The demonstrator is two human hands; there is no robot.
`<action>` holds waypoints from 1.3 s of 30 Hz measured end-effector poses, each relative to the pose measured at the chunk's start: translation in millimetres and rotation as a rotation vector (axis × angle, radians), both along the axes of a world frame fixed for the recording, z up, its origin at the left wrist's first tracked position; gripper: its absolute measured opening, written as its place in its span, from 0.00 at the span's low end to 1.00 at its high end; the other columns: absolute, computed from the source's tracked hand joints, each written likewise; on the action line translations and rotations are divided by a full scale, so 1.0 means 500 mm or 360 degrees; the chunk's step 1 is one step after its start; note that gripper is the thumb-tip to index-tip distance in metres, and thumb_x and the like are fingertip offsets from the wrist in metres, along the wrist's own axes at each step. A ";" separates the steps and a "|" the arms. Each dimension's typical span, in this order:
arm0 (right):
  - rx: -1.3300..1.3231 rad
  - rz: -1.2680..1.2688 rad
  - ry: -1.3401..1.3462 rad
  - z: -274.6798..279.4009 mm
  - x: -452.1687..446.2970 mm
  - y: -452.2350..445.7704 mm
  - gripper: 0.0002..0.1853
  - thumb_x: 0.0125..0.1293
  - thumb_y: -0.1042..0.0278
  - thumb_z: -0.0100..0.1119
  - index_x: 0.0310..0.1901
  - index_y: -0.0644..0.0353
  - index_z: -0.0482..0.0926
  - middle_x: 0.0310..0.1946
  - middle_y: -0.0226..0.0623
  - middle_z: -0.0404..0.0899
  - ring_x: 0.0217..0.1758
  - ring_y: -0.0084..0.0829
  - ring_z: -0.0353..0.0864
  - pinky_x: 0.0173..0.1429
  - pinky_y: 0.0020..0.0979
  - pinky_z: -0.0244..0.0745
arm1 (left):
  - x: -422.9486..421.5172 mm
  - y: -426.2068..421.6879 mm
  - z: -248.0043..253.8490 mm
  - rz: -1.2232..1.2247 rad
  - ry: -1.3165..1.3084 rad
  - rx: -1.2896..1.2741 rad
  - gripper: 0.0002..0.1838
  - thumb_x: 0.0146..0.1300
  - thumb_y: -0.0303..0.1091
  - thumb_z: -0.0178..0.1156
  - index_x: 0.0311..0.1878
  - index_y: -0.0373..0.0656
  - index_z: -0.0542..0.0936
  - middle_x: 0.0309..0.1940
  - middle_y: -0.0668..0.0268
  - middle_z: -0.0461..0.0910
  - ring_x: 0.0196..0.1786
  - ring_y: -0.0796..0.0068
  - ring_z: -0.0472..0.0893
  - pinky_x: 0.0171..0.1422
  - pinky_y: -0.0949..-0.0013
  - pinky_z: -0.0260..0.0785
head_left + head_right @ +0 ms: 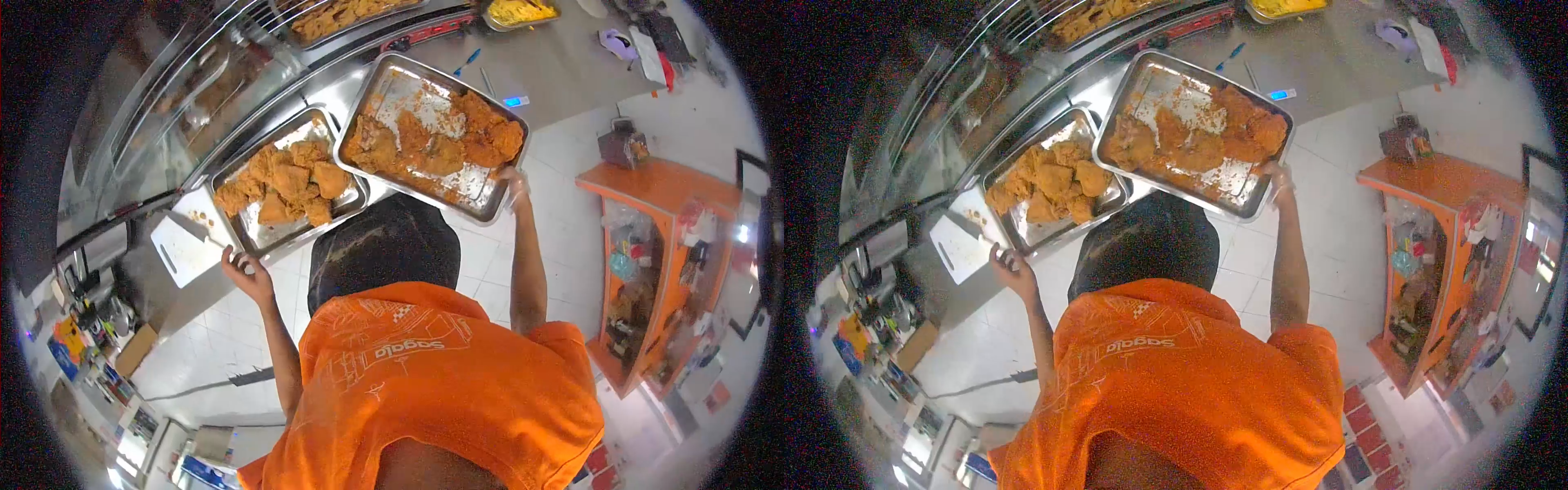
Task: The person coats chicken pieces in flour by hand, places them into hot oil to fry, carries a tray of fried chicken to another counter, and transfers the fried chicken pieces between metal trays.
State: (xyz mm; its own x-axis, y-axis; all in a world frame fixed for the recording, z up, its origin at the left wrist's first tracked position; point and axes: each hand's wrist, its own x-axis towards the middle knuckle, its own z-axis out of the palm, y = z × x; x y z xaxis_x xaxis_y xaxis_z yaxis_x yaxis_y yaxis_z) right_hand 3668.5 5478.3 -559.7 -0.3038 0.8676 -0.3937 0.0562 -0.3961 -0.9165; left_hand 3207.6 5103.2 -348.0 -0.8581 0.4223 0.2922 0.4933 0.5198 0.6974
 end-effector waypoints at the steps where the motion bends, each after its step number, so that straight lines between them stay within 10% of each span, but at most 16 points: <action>1: 0.0055 0.0178 0.0083 -0.014 0.015 0.027 0.16 0.64 0.52 0.54 0.29 0.56 0.77 0.34 0.31 0.75 0.45 0.28 0.72 0.56 0.31 0.63 | 0.005 -0.022 -0.002 0.0112 -0.0032 -0.0032 0.23 0.59 0.20 0.52 0.59 0.39 0.67 0.53 0.62 0.69 0.44 0.72 0.74 0.45 0.69 0.68; 10: 0.0313 0.0432 -0.0142 0.017 0.036 0.229 0.20 0.63 0.48 0.53 0.34 0.60 0.75 0.37 0.31 0.71 0.46 0.30 0.70 0.57 0.33 0.62 | 0.045 -0.209 -0.105 0.0408 -0.0134 -0.0257 0.21 0.57 0.21 0.54 0.57 0.39 0.69 0.53 0.61 0.70 0.39 0.74 0.73 0.39 0.73 0.67; 15: 0.0242 0.0741 -0.0850 0.014 -0.031 0.304 0.28 0.63 0.50 0.53 0.54 0.68 0.77 0.56 0.45 0.76 0.60 0.37 0.72 0.66 0.37 0.61 | 0.065 -0.240 -0.153 0.0323 -0.0132 -0.0448 0.22 0.53 0.20 0.54 0.54 0.40 0.71 0.49 0.59 0.70 0.37 0.71 0.74 0.35 0.72 0.67; 24: 0.0446 0.0811 -0.1250 0.009 -0.197 0.368 0.19 0.61 0.58 0.63 0.48 0.63 0.78 0.41 0.43 0.81 0.41 0.28 0.78 0.45 0.32 0.74 | 0.050 -0.274 -0.291 0.0063 -0.0355 -0.0683 0.20 0.52 0.21 0.59 0.50 0.43 0.74 0.49 0.58 0.70 0.39 0.65 0.75 0.42 0.67 0.71; 25: 0.0974 0.0666 -0.0920 -0.078 -0.178 0.380 0.19 0.62 0.61 0.62 0.50 0.64 0.74 0.39 0.40 0.81 0.39 0.27 0.77 0.43 0.32 0.73 | 0.049 -0.272 -0.295 0.0077 -0.0408 -0.0690 0.20 0.52 0.21 0.60 0.50 0.44 0.75 0.49 0.58 0.70 0.39 0.66 0.75 0.42 0.66 0.71; 27: 0.0683 0.0513 -0.0373 -0.154 -0.184 0.415 0.19 0.62 0.64 0.59 0.52 0.64 0.73 0.40 0.39 0.80 0.39 0.28 0.78 0.43 0.31 0.74 | 0.060 -0.280 -0.296 0.0115 -0.0425 -0.0660 0.19 0.53 0.22 0.61 0.50 0.44 0.75 0.49 0.58 0.70 0.39 0.67 0.76 0.41 0.67 0.72; 32: 0.1908 0.0077 -0.1580 0.245 -0.336 0.223 0.15 0.62 0.68 0.55 0.50 0.61 0.76 0.42 0.35 0.80 0.45 0.29 0.79 0.50 0.29 0.77 | 0.082 -0.285 -0.326 0.0161 -0.0425 -0.0594 0.19 0.53 0.22 0.63 0.50 0.45 0.76 0.48 0.57 0.71 0.34 0.67 0.77 0.39 0.70 0.73; 34: 0.1098 0.0255 -0.0263 0.119 -0.388 0.191 0.23 0.63 0.53 0.55 0.55 0.59 0.75 0.48 0.44 0.79 0.50 0.39 0.78 0.55 0.38 0.74 | 0.108 -0.281 -0.328 0.0218 -0.0486 -0.0591 0.20 0.53 0.22 0.63 0.50 0.45 0.76 0.47 0.57 0.71 0.34 0.67 0.78 0.39 0.69 0.74; 39: 0.1201 0.1600 -0.0472 0.270 -0.596 -0.058 0.20 0.61 0.54 0.59 0.53 0.49 0.77 0.54 0.42 0.76 0.56 0.43 0.76 0.61 0.43 0.70 | 0.154 -0.284 -0.371 0.0238 -0.0741 -0.0586 0.19 0.54 0.24 0.64 0.50 0.47 0.76 0.49 0.57 0.70 0.33 0.68 0.77 0.39 0.70 0.74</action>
